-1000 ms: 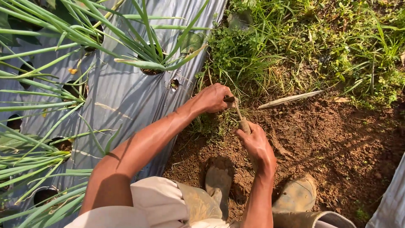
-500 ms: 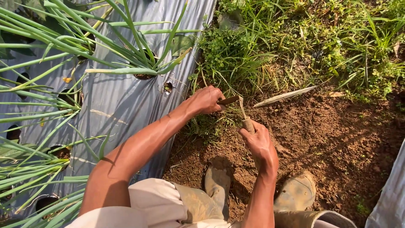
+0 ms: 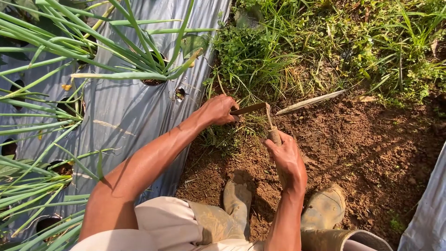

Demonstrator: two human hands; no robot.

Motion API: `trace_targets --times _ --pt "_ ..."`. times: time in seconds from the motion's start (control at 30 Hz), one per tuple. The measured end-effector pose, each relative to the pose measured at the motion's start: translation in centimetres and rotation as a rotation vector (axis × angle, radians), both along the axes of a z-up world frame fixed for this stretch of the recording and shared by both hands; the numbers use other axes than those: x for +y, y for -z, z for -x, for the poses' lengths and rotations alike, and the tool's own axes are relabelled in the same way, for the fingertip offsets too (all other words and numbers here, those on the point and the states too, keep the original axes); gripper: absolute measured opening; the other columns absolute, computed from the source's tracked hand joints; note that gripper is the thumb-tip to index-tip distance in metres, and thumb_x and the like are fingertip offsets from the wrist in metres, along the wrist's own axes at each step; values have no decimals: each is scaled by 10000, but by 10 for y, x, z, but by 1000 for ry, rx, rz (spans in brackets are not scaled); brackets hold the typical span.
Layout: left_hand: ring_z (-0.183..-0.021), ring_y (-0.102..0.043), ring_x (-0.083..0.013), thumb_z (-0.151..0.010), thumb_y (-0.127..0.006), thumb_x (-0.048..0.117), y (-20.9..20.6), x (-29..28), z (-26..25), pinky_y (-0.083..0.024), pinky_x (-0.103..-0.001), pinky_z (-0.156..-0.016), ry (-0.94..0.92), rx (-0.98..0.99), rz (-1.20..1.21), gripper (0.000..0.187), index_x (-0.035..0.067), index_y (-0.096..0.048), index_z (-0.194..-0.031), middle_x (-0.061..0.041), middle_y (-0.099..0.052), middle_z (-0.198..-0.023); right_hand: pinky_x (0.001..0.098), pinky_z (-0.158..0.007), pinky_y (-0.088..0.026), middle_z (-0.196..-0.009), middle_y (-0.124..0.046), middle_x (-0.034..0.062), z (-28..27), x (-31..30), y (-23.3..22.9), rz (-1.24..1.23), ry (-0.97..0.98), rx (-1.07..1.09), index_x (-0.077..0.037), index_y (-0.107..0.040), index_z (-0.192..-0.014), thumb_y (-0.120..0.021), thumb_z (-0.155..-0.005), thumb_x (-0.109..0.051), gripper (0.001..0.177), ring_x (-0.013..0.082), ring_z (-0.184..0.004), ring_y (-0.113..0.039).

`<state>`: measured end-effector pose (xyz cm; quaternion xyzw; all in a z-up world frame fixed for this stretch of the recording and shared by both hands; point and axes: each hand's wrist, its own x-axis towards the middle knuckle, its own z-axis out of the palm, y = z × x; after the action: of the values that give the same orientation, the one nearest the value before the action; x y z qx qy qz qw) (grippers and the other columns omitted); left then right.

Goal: The person uses a hand hoe to loosen the soil and remove weeds from a narrow strip of ground between two plastic-covered garden beds. The person repeatedly strikes the soil with the tool and pulls out the uprooted grass by hand.

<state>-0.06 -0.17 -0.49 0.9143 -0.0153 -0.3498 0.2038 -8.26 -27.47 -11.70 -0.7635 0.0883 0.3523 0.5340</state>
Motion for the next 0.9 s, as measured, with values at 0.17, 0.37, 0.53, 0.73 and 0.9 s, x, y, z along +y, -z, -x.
trace_targets --times 0.17,0.37,0.53,0.73,0.9 --pt "-634 -570 -197 -904 -704 71 -4 1 1 -437 -265 -499 -46 -28 8 165 -30 -655 -1025 -235 -642 -1058 308 -507 -435 -805 -704 91 -3 -12 3 -139 -9 -247 -167 -651 -1100 -766 -860 -483 413 125 -420 -495" --pt "-484 -369 -126 -923 -398 -1 -30 -26 9 -297 -185 -413 1102 -288 -1190 183 137 -469 -828 16 -454 -697 323 -519 -397 -629 -630 43 -7 -23 13 -64 65 -308 -135 -675 -796 -759 -857 -580 458 152 -446 -483" --pt "-509 -375 -143 -901 -397 2 2 -25 13 -312 -194 -431 1259 -509 -1375 169 142 -480 -856 20 -436 -703 334 -497 -404 -576 -582 93 -12 -36 32 -76 94 -365 -64 -683 -806 -686 -896 -624 568 163 -421 -438" --pt "-629 -453 -142 -905 -440 16 23 -60 -6 -375 -208 -516 494 -454 -447 166 113 -545 -990 5 -470 -768 334 -470 -425 -586 -514 45 -25 -47 20 124 285 -304 -96 -573 -782 -725 -997 -338 357 184 -454 -464" --pt "-750 -565 -198 -911 -547 51 50 -103 -43 -483 -272 -590 156 -378 106 276 76 -550 -1185 -73 -538 -908 278 -374 -476 -533 -578 43 -36 -58 -19 -63 722 -218 -127 -604 -812 -627 -1020 -218 228 156 -380 -563"
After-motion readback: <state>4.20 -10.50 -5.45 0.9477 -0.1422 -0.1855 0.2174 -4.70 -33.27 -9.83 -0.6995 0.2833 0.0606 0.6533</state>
